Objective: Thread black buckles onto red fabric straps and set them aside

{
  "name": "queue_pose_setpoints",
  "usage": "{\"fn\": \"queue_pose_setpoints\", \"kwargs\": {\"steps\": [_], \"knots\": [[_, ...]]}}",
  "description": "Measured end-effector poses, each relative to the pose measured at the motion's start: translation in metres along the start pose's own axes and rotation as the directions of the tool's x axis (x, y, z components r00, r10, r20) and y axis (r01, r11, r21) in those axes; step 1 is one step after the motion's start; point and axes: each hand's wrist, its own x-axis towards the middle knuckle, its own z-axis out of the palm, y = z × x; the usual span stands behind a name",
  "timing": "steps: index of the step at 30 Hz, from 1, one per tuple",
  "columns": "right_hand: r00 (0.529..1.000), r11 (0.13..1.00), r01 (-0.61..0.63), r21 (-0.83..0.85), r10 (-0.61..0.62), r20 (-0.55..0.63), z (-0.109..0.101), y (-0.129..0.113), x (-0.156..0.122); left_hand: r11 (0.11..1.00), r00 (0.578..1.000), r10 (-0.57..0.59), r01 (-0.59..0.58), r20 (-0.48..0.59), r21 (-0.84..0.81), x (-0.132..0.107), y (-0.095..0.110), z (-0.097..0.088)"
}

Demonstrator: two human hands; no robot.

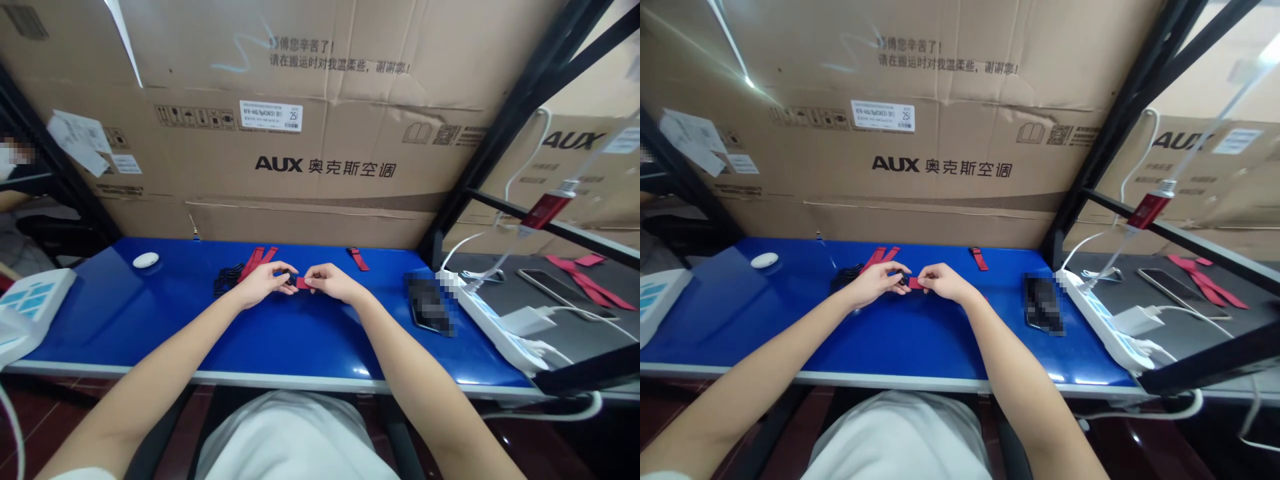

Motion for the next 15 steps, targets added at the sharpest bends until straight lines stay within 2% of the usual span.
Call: {"fn": "queue_pose_setpoints", "kwargs": {"steps": [4,9,15], "knots": [[0.999,0.998,0.042,0.045,-0.043,0.017,0.0003,0.0016,0.0010,0.997,1.000,0.025,-0.025,0.008,0.071,-0.0017,0.0033,0.0058],[0.996,0.995,0.061,0.083,-0.066,0.056,0.0009,0.0024,0.0010,0.996,0.996,0.089,-0.089,-0.031,-0.008,0.0017,-0.0028,0.0090],[0.998,0.995,0.069,0.068,-0.068,-0.013,0.0013,0.0025,0.0016,0.994,0.989,0.097,-0.101,-0.110,-0.028,0.0043,-0.0046,0.0107]]}}
